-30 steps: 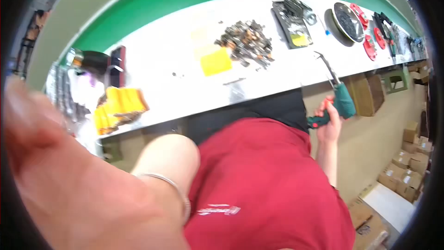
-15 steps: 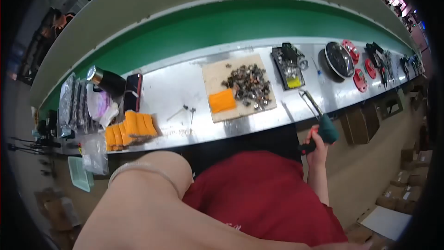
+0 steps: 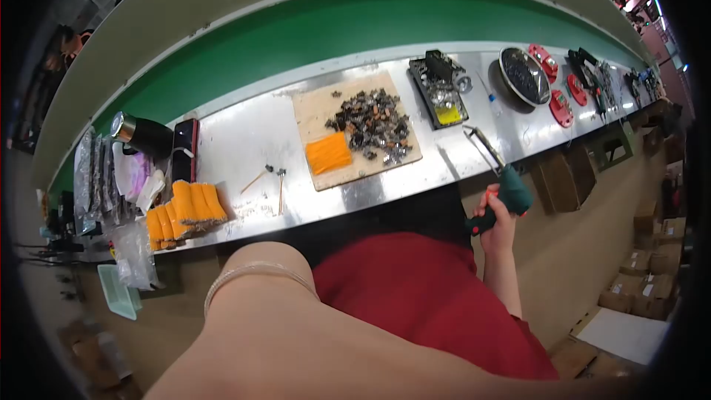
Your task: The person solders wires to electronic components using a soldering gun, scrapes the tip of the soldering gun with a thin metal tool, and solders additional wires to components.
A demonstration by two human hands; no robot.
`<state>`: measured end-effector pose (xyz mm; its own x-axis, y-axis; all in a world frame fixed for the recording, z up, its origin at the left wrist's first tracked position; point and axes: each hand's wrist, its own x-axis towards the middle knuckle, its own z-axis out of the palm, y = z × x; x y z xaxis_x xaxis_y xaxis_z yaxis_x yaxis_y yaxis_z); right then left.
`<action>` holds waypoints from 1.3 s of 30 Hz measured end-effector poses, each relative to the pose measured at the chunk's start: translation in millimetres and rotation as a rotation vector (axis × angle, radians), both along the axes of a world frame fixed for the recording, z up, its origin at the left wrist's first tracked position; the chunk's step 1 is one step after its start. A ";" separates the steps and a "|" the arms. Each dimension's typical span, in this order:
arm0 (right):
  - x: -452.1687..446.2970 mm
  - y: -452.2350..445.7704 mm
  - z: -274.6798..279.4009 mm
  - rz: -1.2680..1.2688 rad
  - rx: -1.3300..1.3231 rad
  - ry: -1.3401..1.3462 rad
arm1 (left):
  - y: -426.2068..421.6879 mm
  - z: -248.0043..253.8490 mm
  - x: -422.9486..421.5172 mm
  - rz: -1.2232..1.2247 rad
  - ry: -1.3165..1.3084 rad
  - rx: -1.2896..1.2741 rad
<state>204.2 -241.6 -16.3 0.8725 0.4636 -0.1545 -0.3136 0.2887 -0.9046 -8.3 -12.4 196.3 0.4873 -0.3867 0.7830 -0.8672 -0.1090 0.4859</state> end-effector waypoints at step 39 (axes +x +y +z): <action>15.5 16.4 -11.2 0.047 -0.010 -0.020 | 3.1 -96.6 57.1 0.426 0.354 -0.348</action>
<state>219.6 -225.2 -27.5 0.8529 0.5025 -0.1415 -0.3079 0.2654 -0.9136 48.8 -9.3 99.7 0.7931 0.1443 0.5917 -0.5640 -0.1927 0.8030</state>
